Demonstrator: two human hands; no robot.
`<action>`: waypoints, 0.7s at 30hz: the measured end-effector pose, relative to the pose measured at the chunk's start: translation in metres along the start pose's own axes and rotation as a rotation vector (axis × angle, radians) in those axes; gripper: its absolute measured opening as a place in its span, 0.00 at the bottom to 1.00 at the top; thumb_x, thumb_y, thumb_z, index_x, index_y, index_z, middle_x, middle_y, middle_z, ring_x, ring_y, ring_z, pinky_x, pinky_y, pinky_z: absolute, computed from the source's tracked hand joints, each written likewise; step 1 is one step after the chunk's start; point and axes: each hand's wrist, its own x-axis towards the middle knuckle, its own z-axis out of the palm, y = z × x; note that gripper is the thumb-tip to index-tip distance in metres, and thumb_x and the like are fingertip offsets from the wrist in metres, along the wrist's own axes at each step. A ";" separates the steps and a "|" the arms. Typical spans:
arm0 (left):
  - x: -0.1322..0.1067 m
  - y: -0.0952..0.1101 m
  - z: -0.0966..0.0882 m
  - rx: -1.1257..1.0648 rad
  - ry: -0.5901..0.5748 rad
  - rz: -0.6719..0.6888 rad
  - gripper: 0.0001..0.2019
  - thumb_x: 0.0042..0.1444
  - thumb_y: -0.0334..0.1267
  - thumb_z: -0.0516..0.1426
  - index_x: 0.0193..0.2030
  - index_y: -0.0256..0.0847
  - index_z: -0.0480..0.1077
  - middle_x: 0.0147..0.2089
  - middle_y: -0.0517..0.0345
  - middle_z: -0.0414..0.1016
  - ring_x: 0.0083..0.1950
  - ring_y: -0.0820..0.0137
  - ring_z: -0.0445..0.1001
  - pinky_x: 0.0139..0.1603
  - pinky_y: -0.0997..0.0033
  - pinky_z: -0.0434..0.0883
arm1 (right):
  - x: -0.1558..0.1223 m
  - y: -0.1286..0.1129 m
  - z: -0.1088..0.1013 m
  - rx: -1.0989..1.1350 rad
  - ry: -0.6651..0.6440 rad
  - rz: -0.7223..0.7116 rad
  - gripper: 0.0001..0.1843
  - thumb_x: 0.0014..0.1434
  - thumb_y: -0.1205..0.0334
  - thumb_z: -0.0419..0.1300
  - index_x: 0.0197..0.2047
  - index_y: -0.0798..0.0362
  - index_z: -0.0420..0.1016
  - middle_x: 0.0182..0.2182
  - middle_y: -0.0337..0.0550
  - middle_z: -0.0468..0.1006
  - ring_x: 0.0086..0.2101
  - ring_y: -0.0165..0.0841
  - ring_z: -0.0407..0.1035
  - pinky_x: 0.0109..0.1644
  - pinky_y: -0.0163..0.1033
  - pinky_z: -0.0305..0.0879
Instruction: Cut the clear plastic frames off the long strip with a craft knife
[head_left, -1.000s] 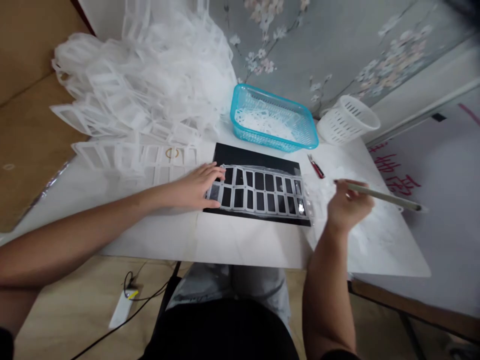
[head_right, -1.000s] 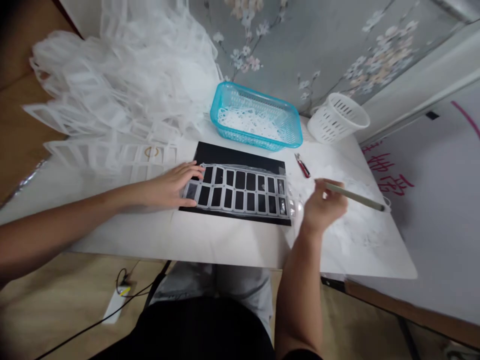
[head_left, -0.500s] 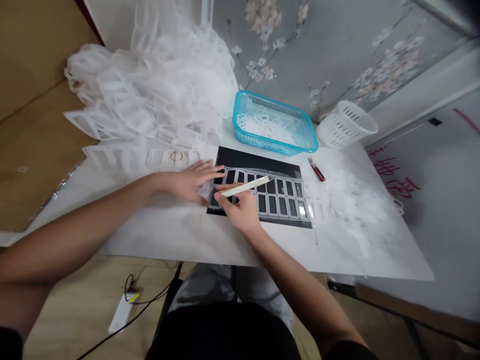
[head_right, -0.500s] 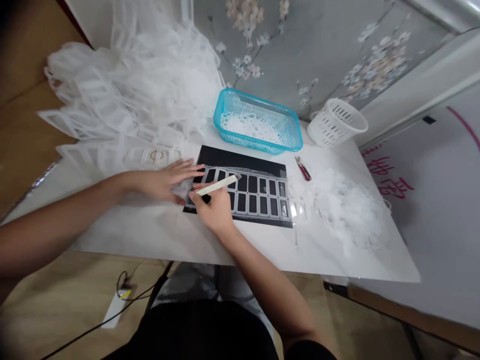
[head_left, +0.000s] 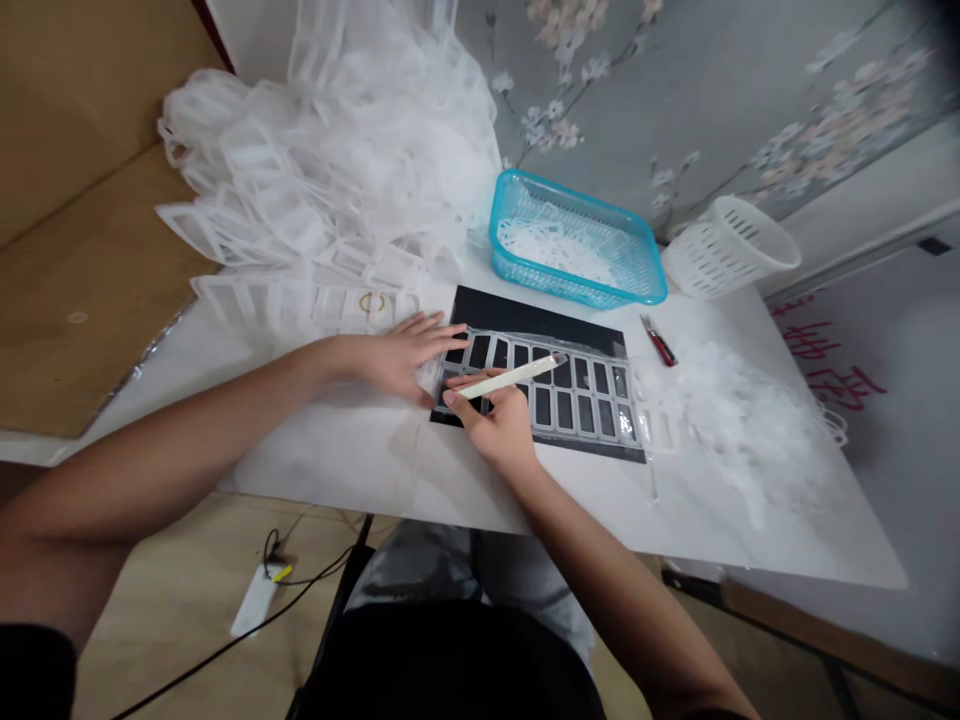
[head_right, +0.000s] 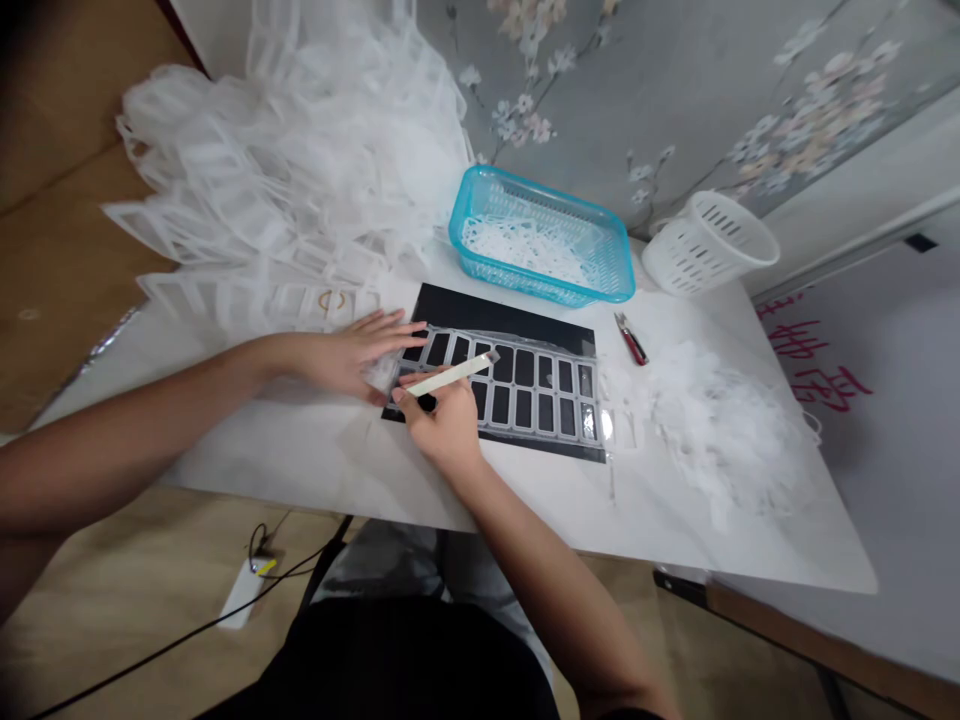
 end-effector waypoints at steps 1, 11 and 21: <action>0.000 -0.001 0.001 -0.006 0.013 0.003 0.48 0.52 0.57 0.60 0.76 0.48 0.45 0.79 0.53 0.32 0.78 0.50 0.25 0.75 0.45 0.33 | -0.001 0.000 0.000 -0.022 0.001 -0.011 0.06 0.58 0.60 0.64 0.31 0.48 0.81 0.38 0.40 0.85 0.46 0.42 0.75 0.56 0.51 0.67; 0.002 0.008 0.001 -0.054 0.006 -0.113 0.53 0.52 0.57 0.61 0.76 0.40 0.39 0.78 0.45 0.26 0.77 0.51 0.22 0.75 0.47 0.31 | -0.021 -0.008 0.004 -0.471 -0.027 -0.374 0.07 0.64 0.66 0.58 0.40 0.49 0.77 0.36 0.43 0.84 0.56 0.42 0.68 0.56 0.49 0.59; 0.007 0.007 0.007 -0.040 0.005 -0.143 0.58 0.47 0.58 0.62 0.77 0.45 0.32 0.78 0.49 0.23 0.77 0.50 0.20 0.73 0.42 0.26 | -0.006 0.001 -0.010 -0.549 0.159 -0.178 0.11 0.64 0.65 0.55 0.44 0.46 0.78 0.39 0.44 0.82 0.49 0.44 0.68 0.56 0.50 0.56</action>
